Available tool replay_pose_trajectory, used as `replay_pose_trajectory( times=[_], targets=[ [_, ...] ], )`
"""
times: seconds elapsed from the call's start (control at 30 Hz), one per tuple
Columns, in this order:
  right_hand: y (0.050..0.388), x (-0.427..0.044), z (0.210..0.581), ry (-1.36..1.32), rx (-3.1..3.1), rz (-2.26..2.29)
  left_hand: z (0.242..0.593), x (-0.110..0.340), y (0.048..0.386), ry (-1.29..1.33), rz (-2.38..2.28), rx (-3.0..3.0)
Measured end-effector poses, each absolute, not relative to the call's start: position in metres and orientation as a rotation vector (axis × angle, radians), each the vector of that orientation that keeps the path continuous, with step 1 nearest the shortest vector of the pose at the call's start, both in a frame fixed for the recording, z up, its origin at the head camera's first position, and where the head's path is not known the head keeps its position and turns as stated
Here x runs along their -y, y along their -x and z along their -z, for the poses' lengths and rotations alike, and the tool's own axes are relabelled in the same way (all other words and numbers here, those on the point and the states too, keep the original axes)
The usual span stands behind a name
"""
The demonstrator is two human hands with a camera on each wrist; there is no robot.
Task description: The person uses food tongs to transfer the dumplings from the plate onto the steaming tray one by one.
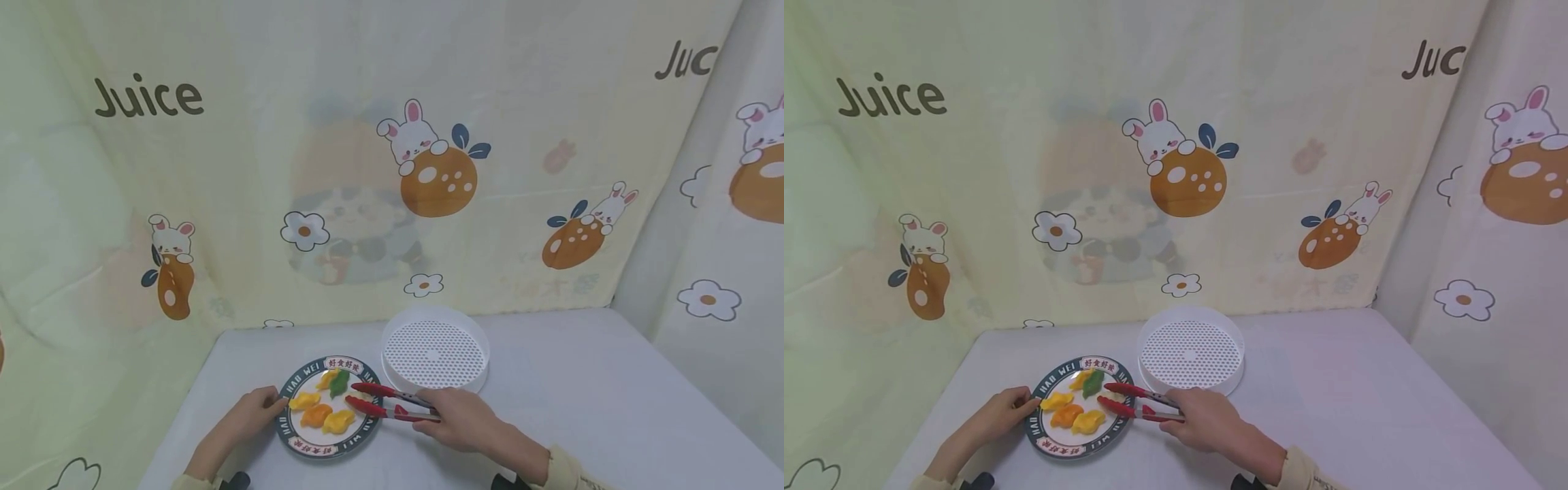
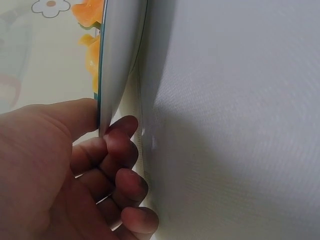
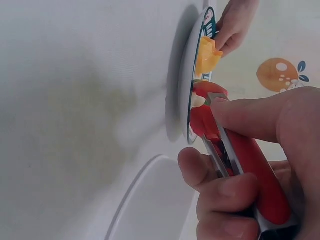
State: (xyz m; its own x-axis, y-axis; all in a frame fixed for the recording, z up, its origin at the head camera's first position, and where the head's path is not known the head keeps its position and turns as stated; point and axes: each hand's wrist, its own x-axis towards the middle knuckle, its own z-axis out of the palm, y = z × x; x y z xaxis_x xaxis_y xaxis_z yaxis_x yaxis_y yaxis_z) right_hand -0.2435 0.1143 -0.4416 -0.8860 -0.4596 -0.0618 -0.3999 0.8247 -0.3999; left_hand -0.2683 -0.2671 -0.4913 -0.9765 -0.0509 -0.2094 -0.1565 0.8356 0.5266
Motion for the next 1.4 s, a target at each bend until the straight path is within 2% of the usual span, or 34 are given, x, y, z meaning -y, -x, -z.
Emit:
replay_pose_trajectory(
  times=[0.43, 1.03, 1.4],
  targets=[
    [0.241, -0.118, 0.412, 0.556, -2.931, 0.721, 0.494, 0.268, 0.269, 0.167, -0.837, -2.822],
    [0.248, -0.146, 0.421, 0.380, -2.985, 0.695, 0.495, 0.269, 0.269, 0.168, -0.858, -2.822],
    [0.269, -0.179, 0.427, 0.389, -3.027, 0.656, 0.495, 0.268, 0.270, 0.191, -0.845, -2.813]
  ],
)
